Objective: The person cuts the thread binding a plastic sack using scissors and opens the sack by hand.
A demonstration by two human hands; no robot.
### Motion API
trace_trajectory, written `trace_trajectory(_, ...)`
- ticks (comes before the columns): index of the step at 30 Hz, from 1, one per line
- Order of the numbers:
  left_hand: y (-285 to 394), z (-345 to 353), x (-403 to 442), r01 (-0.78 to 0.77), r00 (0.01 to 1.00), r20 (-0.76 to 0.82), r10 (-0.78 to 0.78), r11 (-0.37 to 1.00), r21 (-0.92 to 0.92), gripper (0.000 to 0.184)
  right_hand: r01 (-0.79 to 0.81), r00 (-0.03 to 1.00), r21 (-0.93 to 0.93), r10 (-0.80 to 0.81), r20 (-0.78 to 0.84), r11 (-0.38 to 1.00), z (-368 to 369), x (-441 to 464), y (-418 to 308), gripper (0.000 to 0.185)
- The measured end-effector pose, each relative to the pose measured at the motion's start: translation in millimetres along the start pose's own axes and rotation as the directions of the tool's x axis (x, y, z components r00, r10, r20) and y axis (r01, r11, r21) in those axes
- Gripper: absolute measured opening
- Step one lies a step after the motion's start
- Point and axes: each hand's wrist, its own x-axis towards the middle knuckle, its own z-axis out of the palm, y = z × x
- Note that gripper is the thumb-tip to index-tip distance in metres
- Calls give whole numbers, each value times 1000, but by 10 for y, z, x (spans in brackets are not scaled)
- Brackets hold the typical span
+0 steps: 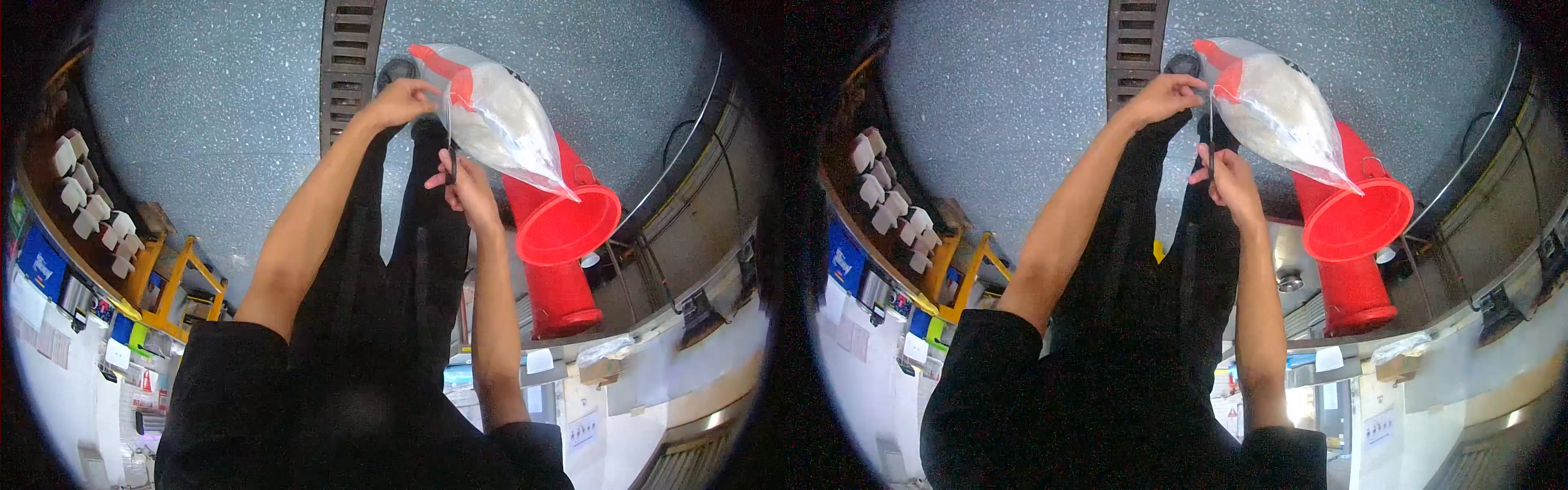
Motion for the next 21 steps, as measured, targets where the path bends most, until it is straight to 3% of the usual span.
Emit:
trace_trajectory(2, -43, 183, 51, -51, 999, -12, 50, 998, -43, 29, -25, 1000, -32, 24, -19, 999, -69, -68, 9, 47)
trace_trajectory(5, -49, 294, 44, -5, 1000, -16, 1, 970, -245, 27, -22, 1000, -36, 21, -16, 999, -104, -96, 52, 48)
trace_trajectory(11, -86, 232, -98, -26, 994, -106, -4, 961, -274, 20, -34, 999, -28, 35, 11, 999, -48, 0, -13, 52)
trace_trajectory(18, -79, 33, -63, -136, 979, -144, 145, 988, 72, 21, -24, 1000, -167, 23, -9, 986, 69, 117, -31, 52)
trace_trajectory(21, -100, -19, -19, -128, 982, -124, 144, 984, 128, 23, 37, 996, -230, -17, 87, 972, 53, 43, 122, 51)
